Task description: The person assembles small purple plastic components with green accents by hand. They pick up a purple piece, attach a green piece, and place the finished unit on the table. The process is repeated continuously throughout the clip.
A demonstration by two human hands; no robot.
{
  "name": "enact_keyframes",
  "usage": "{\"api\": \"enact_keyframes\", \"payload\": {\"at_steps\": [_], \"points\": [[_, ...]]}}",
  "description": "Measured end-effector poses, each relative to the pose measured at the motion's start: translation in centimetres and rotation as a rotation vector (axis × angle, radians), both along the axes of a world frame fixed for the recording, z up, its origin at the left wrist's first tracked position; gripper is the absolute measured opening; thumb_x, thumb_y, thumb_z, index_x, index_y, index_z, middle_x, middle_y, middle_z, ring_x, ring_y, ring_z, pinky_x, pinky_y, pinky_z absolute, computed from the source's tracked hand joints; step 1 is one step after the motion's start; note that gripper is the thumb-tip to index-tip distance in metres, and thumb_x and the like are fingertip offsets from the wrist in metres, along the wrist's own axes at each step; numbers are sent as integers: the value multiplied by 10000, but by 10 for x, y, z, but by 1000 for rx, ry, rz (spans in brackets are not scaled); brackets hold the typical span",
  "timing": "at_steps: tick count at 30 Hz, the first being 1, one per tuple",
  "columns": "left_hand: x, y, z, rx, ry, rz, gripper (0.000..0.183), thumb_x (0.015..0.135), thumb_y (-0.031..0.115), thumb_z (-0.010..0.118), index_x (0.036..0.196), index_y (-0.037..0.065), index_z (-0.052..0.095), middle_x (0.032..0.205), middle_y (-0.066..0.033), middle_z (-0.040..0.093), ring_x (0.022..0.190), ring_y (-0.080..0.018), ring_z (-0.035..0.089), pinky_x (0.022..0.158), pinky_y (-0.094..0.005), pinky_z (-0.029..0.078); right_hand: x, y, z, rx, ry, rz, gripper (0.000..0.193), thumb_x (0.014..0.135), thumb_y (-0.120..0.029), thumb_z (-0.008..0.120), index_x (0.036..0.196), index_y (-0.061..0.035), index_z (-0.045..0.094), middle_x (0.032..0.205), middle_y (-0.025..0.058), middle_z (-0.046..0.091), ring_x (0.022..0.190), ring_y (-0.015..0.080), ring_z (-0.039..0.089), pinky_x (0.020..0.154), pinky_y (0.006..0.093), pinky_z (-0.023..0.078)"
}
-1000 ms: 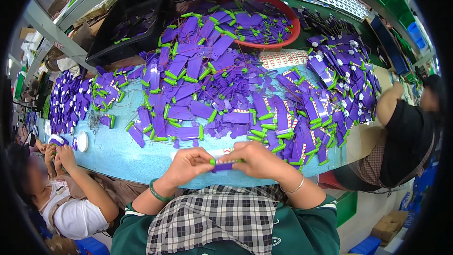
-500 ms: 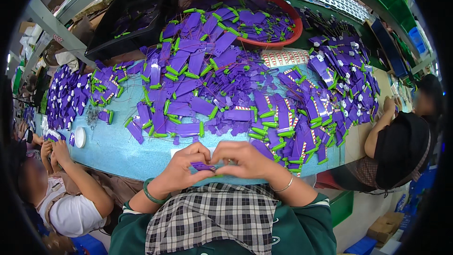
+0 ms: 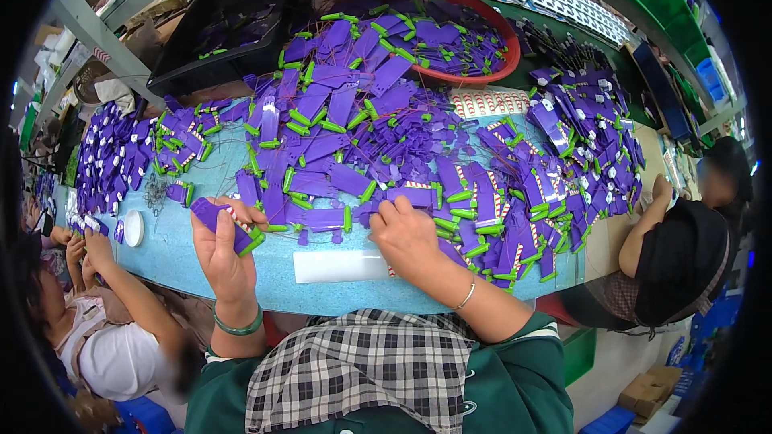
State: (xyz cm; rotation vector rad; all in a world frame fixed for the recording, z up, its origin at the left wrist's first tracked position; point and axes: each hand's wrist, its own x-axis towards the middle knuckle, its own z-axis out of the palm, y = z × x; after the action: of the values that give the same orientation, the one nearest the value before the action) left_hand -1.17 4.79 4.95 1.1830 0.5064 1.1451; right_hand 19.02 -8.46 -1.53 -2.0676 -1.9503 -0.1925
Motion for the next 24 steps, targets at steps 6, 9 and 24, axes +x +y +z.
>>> {"api": "enact_keyframes", "payload": {"at_steps": [6,9,24], "points": [[7,-7,-22,-48,-5,-77,163,1009,198,431,1100,62,441,846,-86,558,766,-211,620,691,-343,517,3,-2,-6,9,-70,63,169,682,-109,656,845,-64,652,790,30,551,758,201,538,567,310,478],[11,-13,-37,-95,93,-152,192,1013,221,424,1106,55,446,859,-97,595,772,-206,632,707,-331,530,20,-5,-7,109,48,79,176,684,-63,657,860,-48,651,760,53,578,724,230,570,574,326,488],[46,-53,-59,144,661,-671,119,921,106,497,989,9,493,733,-146,594,654,-279,608,596,-377,462,-1,-24,39,65,1140,25,100,792,61,671,885,27,677,852,55,613,715,82,592,586,211,526]]}}
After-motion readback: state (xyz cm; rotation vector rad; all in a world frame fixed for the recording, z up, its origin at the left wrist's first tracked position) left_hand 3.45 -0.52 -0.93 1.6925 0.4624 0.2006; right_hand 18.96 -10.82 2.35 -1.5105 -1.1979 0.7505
